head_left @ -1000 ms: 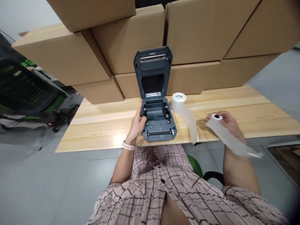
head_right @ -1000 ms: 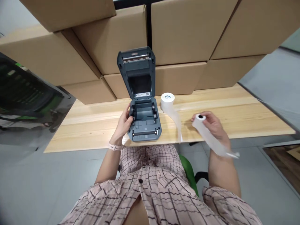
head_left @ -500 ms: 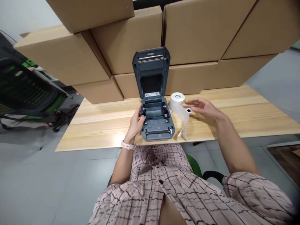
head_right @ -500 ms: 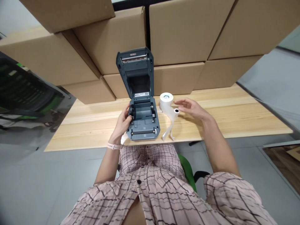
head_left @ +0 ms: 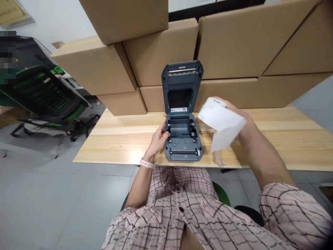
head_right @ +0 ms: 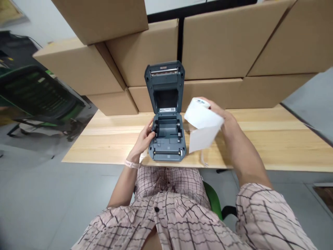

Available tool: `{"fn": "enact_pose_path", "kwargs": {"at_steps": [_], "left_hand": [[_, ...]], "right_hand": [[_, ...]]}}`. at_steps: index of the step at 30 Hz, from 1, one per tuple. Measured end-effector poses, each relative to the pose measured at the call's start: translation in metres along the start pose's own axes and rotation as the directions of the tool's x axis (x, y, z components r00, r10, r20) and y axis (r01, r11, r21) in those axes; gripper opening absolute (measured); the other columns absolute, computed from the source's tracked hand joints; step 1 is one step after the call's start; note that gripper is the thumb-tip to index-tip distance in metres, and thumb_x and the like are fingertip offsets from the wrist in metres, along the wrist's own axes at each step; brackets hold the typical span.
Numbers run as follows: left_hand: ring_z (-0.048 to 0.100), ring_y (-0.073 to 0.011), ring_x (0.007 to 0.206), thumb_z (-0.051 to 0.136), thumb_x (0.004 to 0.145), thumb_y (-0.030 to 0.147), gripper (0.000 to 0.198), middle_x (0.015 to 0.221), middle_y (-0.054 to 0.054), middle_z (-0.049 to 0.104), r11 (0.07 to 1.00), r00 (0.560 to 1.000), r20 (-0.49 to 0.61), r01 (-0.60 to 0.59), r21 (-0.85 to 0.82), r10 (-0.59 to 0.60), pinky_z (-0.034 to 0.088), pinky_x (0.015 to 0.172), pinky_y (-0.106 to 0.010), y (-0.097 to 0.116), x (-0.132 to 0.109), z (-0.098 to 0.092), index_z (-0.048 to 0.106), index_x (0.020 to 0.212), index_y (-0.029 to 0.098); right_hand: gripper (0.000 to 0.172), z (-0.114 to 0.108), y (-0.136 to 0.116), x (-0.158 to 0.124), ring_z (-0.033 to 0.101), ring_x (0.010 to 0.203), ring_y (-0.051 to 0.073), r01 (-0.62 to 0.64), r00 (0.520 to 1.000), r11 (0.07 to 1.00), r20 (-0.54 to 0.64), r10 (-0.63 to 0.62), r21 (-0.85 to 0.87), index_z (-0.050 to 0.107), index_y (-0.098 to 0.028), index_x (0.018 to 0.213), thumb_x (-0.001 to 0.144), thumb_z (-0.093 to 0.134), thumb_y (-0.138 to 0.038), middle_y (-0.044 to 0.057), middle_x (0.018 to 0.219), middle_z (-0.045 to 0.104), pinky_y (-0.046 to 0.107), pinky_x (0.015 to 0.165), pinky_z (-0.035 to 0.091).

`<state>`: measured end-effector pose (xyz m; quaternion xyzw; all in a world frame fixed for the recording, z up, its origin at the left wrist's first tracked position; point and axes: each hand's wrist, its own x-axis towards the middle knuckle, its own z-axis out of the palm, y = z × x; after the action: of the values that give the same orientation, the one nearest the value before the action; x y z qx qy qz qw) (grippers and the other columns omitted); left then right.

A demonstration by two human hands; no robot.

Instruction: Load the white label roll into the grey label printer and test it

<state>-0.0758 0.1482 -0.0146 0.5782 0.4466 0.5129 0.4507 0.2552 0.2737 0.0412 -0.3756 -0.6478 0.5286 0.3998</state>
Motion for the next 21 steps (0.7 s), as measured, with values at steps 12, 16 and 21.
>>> {"fn": "enact_pose_path", "kwargs": {"at_steps": [12, 16, 21], "left_hand": [[0.058, -0.0295, 0.145, 0.065, 0.089, 0.021, 0.071, 0.161, -0.006, 0.059, 0.999, 0.997, -0.074, 0.025, 0.041, -0.022, 0.042, 0.125, -0.055, 0.000, -0.001, 0.003, 0.052, 0.158, 0.033], [0.060, -0.0295, 0.142, 0.064, 0.089, 0.021, 0.072, 0.161, -0.007, 0.059, 0.998, 0.997, -0.076, 0.036, 0.043, -0.032, 0.044, 0.123, -0.055, 0.002, -0.002, 0.004, 0.051, 0.158, 0.031], [0.063, -0.0292, 0.137, 0.063, 0.088, 0.021, 0.071, 0.162, -0.007, 0.058, 0.997, 0.996, -0.089, 0.038, 0.064, -0.032, 0.046, 0.120, -0.052, 0.000, -0.003, 0.005, 0.052, 0.158, 0.032]], "right_hand": [[0.059, 0.118, -0.077, 0.024, 0.071, 0.109, 0.036, 0.405, 0.807, 0.550, 0.568, 0.160, -0.730, 0.069, -0.021, 0.118, 0.071, 0.083, -0.053, 0.011, 0.123, 0.076, 0.045, 0.091, 0.056], [0.059, 0.124, -0.063, 0.034, 0.072, 0.105, 0.035, 0.438, 0.765, 0.506, 0.604, 0.225, -0.743, 0.069, -0.020, 0.116, 0.074, 0.082, -0.060, 0.013, 0.120, 0.076, 0.042, 0.086, 0.055], [0.060, 0.129, -0.048, 0.041, 0.073, 0.102, 0.034, 0.442, 0.740, 0.472, 0.608, 0.289, -0.763, 0.070, -0.020, 0.116, 0.081, 0.075, -0.068, 0.015, 0.120, 0.077, 0.041, 0.083, 0.056]]}}
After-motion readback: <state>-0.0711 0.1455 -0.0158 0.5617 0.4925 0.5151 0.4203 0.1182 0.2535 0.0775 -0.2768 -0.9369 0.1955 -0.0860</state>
